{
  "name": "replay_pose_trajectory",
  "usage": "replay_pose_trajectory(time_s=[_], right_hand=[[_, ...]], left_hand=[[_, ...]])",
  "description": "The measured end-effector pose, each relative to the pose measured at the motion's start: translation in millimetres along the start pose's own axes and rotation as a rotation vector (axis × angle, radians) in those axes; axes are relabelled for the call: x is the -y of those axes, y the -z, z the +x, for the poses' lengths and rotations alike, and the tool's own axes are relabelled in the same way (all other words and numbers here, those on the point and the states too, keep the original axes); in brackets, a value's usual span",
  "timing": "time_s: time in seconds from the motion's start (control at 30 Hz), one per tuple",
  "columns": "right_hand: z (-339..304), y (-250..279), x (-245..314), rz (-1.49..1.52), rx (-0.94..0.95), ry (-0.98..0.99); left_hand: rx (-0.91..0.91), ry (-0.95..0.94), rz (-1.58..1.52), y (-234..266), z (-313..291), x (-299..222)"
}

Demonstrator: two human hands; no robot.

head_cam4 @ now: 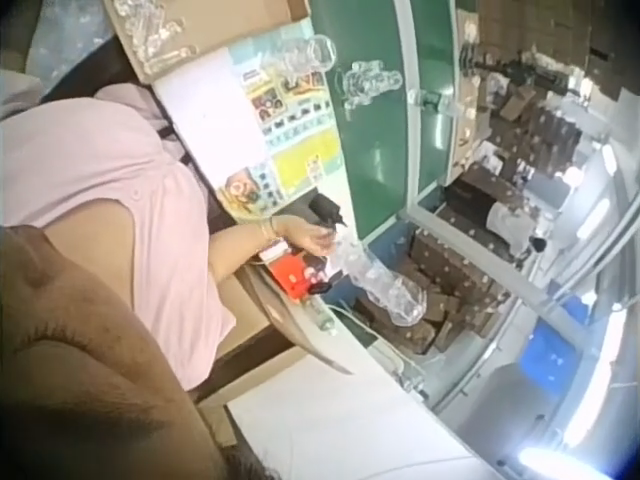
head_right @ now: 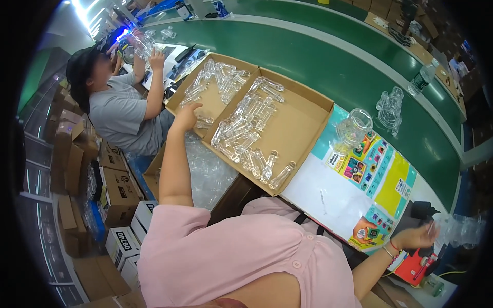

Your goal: Assembling glassware components using a precision applicator and packaging them into boxes.

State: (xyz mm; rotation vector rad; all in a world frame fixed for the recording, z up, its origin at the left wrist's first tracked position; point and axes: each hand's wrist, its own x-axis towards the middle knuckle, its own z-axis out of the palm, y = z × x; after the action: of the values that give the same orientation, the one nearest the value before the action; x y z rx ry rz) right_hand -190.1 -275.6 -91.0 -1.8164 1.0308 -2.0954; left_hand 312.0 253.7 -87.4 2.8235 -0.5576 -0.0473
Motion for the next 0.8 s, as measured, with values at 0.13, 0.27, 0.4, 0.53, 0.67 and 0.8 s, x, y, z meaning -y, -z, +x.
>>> replay_pose_trajectory(time_s=[0.13, 0.27, 0.4, 0.53, 0.67, 0.8], right_hand=[[4, 44, -54, -0.093, -0.218, -0.182], [-11, 48, -64, -0.035, -0.263, -0.406], [-19, 66, -90, -0.305, -0.137, -0.183], [-28, 48, -83, -0.229, -0.074, -0.161], [-35, 46, -85, -0.099, 0.016, -0.302], [-30, 37, -63, 0.027, 0.196, -0.322]], left_hand=[[0.228, 0.014, 0.053, 4, 12, -7], [0.204, -0.01, 0.169, -3, 16, -7], [0.112, -0.275, 0.011, -16, 20, -31], [0.169, -0.095, 0.187, -21, 19, -56], [0.014, -0.205, 0.115, -23, 23, -39], [-0.302, -0.299, -0.127, -5, 36, -36]])
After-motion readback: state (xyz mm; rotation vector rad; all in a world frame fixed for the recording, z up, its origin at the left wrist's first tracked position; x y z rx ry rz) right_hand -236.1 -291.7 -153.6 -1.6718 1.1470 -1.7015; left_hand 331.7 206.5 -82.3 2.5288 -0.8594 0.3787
